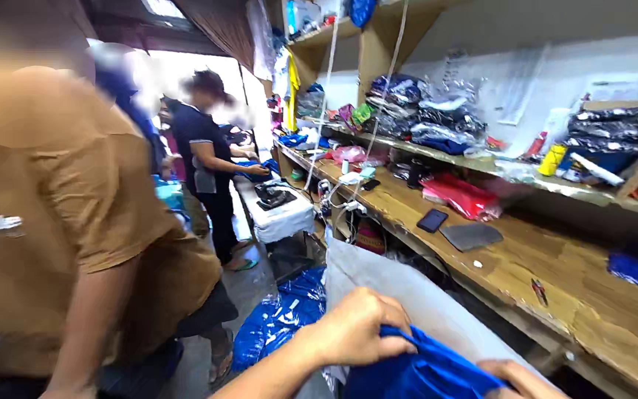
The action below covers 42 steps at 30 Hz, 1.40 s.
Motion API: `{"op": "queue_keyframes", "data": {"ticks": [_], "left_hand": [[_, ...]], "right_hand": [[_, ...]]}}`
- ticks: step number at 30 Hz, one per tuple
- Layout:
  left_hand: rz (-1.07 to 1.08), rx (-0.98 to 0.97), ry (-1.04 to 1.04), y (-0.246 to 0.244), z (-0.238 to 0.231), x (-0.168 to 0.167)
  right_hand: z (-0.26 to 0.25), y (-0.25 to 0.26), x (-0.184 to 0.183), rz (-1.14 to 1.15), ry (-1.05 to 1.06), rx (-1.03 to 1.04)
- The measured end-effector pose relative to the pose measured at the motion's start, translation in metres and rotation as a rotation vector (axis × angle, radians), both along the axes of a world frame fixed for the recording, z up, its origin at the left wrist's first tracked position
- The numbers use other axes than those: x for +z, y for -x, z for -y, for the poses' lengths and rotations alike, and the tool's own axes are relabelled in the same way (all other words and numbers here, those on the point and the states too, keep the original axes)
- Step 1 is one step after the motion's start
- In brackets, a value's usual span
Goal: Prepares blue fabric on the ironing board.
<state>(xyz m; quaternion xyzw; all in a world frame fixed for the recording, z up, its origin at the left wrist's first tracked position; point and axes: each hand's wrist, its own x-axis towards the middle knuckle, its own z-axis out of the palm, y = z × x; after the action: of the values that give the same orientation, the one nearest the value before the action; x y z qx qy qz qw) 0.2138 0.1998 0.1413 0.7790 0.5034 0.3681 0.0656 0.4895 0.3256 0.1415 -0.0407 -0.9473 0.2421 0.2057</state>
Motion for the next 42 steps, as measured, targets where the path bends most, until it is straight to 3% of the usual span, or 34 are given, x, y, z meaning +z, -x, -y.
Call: {"op": "queue_keyframes", "data": {"ticks": [3,13,22,26,30,34,37,42], "left_hand": [[0.08,0.026,0.013,-0.005,-0.008,-0.004],[0.056,0.09,-0.025,-0.011,-0.032,-0.008],[0.045,0.16,-0.091,-0.009,-0.033,-0.006],[0.019,0.06,-0.111,-0.007,-0.028,-0.002],[0.024,-0.007,-0.065,-0.007,-0.02,0.0],[0.073,0.107,0.052,-0.006,-0.009,-0.007],[0.013,0.2,0.195,-0.005,-0.002,-0.011],[0.104,0.115,0.211,-0.007,0.005,-0.018]], "right_hand": [[0.005,-0.01,0.0,0.006,-0.013,-0.054],[0.007,-0.015,-0.011,-0.131,-0.031,-0.136],[0.022,0.008,0.013,-0.05,-0.291,-0.231],[0.014,0.035,0.004,-0.159,-0.314,-0.224],[-0.006,0.054,-0.008,-0.205,-0.222,-0.115],[-0.008,0.059,-0.013,-0.208,-0.179,-0.006],[-0.004,0.061,-0.017,-0.213,-0.192,0.011],[0.0,0.062,-0.023,-0.209,-0.139,-0.03]]}}
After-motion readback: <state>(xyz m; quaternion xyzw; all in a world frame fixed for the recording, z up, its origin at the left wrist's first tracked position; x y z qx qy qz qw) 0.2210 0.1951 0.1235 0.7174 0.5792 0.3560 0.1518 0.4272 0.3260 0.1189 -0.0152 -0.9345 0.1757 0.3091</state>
